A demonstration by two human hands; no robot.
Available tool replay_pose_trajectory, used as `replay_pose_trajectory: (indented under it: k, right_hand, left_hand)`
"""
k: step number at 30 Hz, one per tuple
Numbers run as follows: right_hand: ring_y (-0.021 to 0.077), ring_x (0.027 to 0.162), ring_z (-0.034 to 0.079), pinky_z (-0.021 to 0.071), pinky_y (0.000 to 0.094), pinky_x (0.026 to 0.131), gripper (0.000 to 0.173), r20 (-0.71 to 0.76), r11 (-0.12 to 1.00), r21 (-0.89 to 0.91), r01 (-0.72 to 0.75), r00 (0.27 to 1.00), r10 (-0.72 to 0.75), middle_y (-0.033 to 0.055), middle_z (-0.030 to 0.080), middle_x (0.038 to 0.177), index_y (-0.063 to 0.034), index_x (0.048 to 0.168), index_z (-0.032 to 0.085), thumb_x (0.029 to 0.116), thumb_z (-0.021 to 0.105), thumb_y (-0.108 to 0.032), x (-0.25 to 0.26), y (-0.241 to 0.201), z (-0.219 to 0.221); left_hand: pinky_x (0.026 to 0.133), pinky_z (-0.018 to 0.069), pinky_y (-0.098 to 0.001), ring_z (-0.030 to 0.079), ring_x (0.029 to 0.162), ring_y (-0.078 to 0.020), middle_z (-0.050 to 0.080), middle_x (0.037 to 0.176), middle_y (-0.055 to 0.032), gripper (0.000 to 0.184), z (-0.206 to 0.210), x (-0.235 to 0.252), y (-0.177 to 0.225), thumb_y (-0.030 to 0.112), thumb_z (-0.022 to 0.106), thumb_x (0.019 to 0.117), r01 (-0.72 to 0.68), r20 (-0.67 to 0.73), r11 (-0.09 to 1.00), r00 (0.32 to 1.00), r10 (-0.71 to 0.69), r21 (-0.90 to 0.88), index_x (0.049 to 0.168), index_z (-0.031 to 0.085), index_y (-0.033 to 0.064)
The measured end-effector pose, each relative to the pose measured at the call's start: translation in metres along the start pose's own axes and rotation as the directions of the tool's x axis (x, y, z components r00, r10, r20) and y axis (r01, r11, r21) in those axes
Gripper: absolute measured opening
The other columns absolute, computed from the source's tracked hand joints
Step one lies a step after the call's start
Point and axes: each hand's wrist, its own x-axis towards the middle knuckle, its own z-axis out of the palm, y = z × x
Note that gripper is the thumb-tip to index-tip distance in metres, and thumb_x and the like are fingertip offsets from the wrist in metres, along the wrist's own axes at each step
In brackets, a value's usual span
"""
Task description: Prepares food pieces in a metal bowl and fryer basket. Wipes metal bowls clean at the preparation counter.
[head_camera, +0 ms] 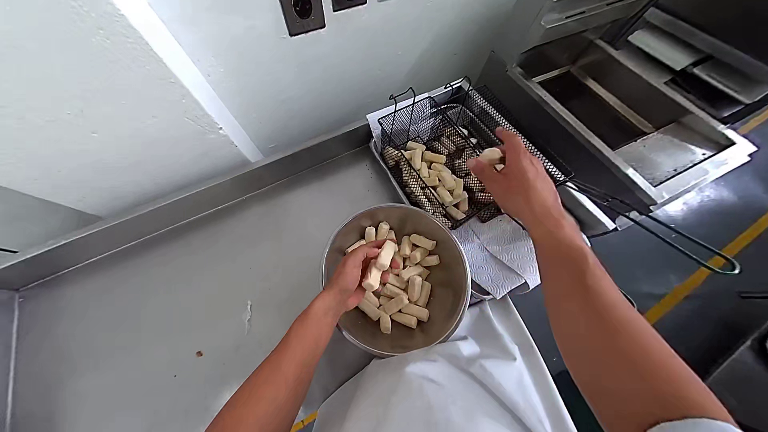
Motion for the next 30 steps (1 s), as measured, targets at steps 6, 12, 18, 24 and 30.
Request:
replay_pose_trajectory:
  k: [6,12,18,24,30]
  right_hand:
    - [0.0493,0.140,0.042,0.0311,0.0727,0.111,0.076,0.148,0.985,-0.152,0.083,0.987,-0.060,0.0292,0.047,0.150,-0.0020,0.149,0.049,0.1014,0.049,-0.061,0.052,0.018,0.021]
    - [0.0207,0.110,0.069,0.0592,0.0447,0.093,0.044,0.341,0.928,0.336,0.161,0.897,-0.279,0.0099,0.064,0.134,-0.0090,0.140,0.059,0.1043,0.057,-0.035,-0.055,-0.026,0.056]
    - [0.0145,0.093,0.071,0.0623,0.0333,0.081,0.035,0.262,0.890,0.448,0.087,0.939,-0.224,0.0074,0.068,0.121,-0.0099,0.134,0.064,0.0991,0.067,-0.013,-0.095,-0.014,0.091]
    - [0.0125,0.087,0.072,0.0628,0.0308,0.078,0.024,0.101,0.834,0.548,0.066,0.984,-0.144,0.0057,0.073,0.109,-0.0060,0.123,0.068,0.0993,0.064,-0.009,-0.090,-0.015,0.073]
    - [0.0207,0.090,0.073,0.0642,0.0392,0.080,0.023,0.144,0.687,0.715,-0.128,0.989,0.034,0.0121,0.069,0.112,0.0006,0.124,0.062,0.1028,0.057,-0.007,-0.092,-0.002,0.098]
  left_hand:
    - [0.076,0.0567,-0.0299,0.068,0.088,-0.0164,0.069,0.116,-0.0124,0.056,0.024,-0.016,0.007,0.032,0.017,0.1085,-0.168,0.014,0.986,0.986,0.167,0.010,0.155,0.041,0.0115]
    - [0.091,0.0559,-0.0409,0.064,0.112,-0.0237,0.055,0.141,-0.0139,0.061,0.034,-0.020,0.013,0.030,0.028,0.1032,-0.283,-0.022,0.954,0.958,0.287,0.096,0.162,0.026,0.0177]
    - [0.094,0.0562,-0.0428,0.062,0.122,-0.0241,0.048,0.152,-0.0142,0.068,0.044,-0.023,0.015,0.015,0.032,0.0987,-0.302,0.065,0.942,0.953,0.295,0.146,0.165,0.015,0.0150]
    - [0.091,0.0596,-0.0399,0.071,0.104,-0.0236,0.065,0.130,-0.0136,0.058,0.049,-0.025,0.018,-0.005,0.048,0.0999,-0.287,-0.003,0.949,0.957,0.290,0.129,0.155,0.038,0.0084]
    - [0.091,0.0584,-0.0417,0.069,0.107,-0.0217,0.066,0.130,-0.0107,0.044,0.040,0.001,-0.011,0.006,0.054,0.1019,-0.215,-0.124,0.834,0.940,0.318,0.508,0.146,0.052,0.0087]
